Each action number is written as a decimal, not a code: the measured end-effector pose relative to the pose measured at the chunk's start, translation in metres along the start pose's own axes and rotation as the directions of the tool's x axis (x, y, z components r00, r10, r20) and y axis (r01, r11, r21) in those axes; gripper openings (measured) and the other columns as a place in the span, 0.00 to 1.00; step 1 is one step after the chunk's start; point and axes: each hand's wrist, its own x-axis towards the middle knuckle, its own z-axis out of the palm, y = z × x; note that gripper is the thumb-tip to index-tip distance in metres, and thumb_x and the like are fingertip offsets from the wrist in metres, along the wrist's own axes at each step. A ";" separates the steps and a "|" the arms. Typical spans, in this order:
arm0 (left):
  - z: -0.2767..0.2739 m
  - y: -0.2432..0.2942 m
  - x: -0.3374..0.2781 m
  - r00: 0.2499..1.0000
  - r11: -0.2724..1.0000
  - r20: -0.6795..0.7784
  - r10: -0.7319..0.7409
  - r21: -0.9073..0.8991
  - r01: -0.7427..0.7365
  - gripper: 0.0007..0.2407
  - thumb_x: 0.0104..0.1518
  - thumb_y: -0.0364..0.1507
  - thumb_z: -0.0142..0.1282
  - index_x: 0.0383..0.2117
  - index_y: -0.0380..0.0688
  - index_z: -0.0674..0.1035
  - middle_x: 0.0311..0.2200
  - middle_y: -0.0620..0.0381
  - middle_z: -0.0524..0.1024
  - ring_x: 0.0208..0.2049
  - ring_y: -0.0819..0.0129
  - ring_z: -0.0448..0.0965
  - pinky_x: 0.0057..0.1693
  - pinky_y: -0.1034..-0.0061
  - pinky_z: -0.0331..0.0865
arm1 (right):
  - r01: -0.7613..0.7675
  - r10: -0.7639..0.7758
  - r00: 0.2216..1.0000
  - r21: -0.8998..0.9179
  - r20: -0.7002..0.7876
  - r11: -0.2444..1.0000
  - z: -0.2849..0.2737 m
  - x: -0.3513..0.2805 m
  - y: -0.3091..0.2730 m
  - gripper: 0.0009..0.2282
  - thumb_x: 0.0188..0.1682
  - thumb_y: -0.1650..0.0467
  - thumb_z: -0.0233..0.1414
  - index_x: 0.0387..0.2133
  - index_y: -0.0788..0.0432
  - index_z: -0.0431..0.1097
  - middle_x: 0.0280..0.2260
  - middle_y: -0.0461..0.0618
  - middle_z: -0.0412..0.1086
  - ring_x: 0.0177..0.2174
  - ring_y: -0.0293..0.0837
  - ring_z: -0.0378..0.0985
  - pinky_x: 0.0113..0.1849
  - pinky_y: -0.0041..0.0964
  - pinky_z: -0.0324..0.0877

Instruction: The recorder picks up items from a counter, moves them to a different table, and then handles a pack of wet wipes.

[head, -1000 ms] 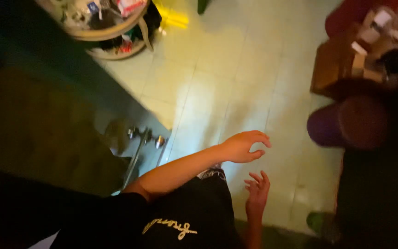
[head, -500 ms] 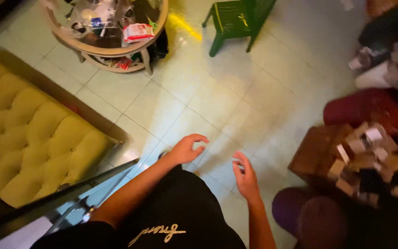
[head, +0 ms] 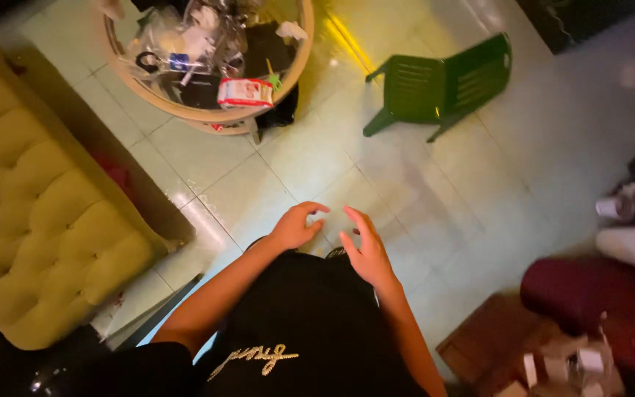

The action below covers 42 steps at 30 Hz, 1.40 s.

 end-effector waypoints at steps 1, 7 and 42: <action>-0.009 0.016 0.018 1.000 1.000 -0.018 -0.015 0.000 0.015 0.13 0.54 0.30 0.59 0.46 0.46 0.81 0.45 0.47 0.80 0.47 0.55 0.80 0.54 0.65 0.73 | 0.006 -0.006 1.000 0.005 0.022 1.000 -0.006 0.021 0.005 0.23 0.53 0.72 0.52 0.62 0.58 0.60 0.60 0.53 0.64 0.58 0.48 0.68 0.53 0.43 0.68; -0.019 0.033 0.174 0.975 0.996 -0.206 0.088 0.034 -0.083 0.16 0.55 0.28 0.57 0.51 0.44 0.78 0.49 0.46 0.79 0.50 0.48 0.78 0.56 0.62 0.72 | 0.032 -0.036 0.989 0.033 0.146 0.999 -0.072 0.181 0.062 0.24 0.53 0.70 0.52 0.64 0.58 0.57 0.63 0.54 0.60 0.61 0.51 0.65 0.54 0.45 0.66; -0.127 -0.275 0.565 -0.181 0.665 -0.705 -0.686 -0.708 0.237 0.29 0.56 0.29 0.66 0.63 0.37 0.66 0.57 0.44 0.74 0.58 0.54 0.75 0.62 0.65 0.69 | -0.120 0.163 0.819 -0.113 0.550 0.986 -0.004 1.017 0.246 0.14 0.57 0.65 0.48 0.54 0.54 0.65 0.49 0.45 0.70 0.42 0.40 0.74 0.40 0.36 0.69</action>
